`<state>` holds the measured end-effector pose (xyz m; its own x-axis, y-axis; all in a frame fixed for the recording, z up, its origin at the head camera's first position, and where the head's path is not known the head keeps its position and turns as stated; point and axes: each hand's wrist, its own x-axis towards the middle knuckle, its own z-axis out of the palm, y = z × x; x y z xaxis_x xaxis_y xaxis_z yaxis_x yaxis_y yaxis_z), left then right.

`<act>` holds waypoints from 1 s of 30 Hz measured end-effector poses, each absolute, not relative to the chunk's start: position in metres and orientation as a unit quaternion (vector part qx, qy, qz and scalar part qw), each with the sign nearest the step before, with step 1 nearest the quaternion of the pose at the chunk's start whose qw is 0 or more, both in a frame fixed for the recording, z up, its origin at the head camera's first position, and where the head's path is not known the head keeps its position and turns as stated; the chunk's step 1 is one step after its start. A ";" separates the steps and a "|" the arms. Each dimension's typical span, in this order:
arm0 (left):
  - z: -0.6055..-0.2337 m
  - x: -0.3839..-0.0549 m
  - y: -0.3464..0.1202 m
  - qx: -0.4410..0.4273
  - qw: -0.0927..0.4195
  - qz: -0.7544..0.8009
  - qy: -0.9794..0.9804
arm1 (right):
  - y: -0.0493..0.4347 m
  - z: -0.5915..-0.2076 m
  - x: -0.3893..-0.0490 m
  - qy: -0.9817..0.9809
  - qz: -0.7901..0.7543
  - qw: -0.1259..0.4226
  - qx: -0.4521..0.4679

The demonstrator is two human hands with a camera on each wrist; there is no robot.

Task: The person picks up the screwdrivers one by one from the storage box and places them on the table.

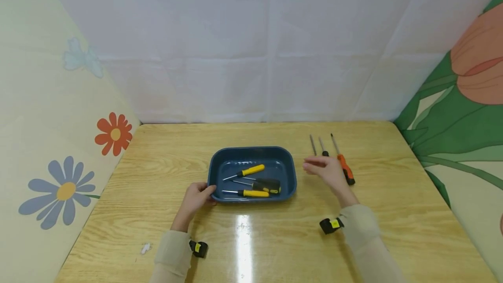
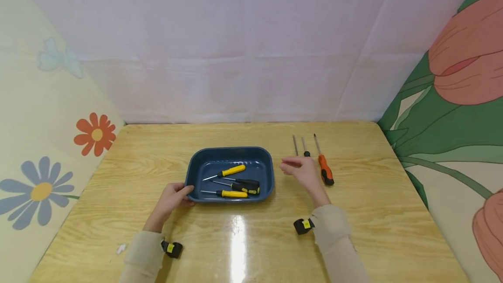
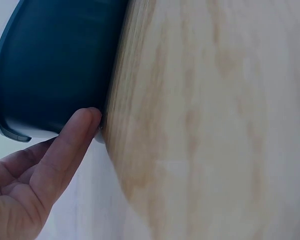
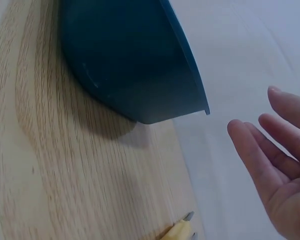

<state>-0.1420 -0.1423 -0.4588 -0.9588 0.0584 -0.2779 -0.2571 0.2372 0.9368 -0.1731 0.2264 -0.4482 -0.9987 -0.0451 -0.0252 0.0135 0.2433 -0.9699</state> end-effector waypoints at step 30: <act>-0.486 -0.150 -0.148 -0.084 0.120 0.606 0.782 | 0.185 -0.438 -0.188 0.804 -0.587 0.091 -0.035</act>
<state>-0.1498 -0.1477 -0.4863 -0.9569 0.0145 -0.2902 -0.2773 0.2526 0.9270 -0.1885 0.1849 -0.4379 -0.9810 -0.1629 -0.1058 0.0513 0.3080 -0.9500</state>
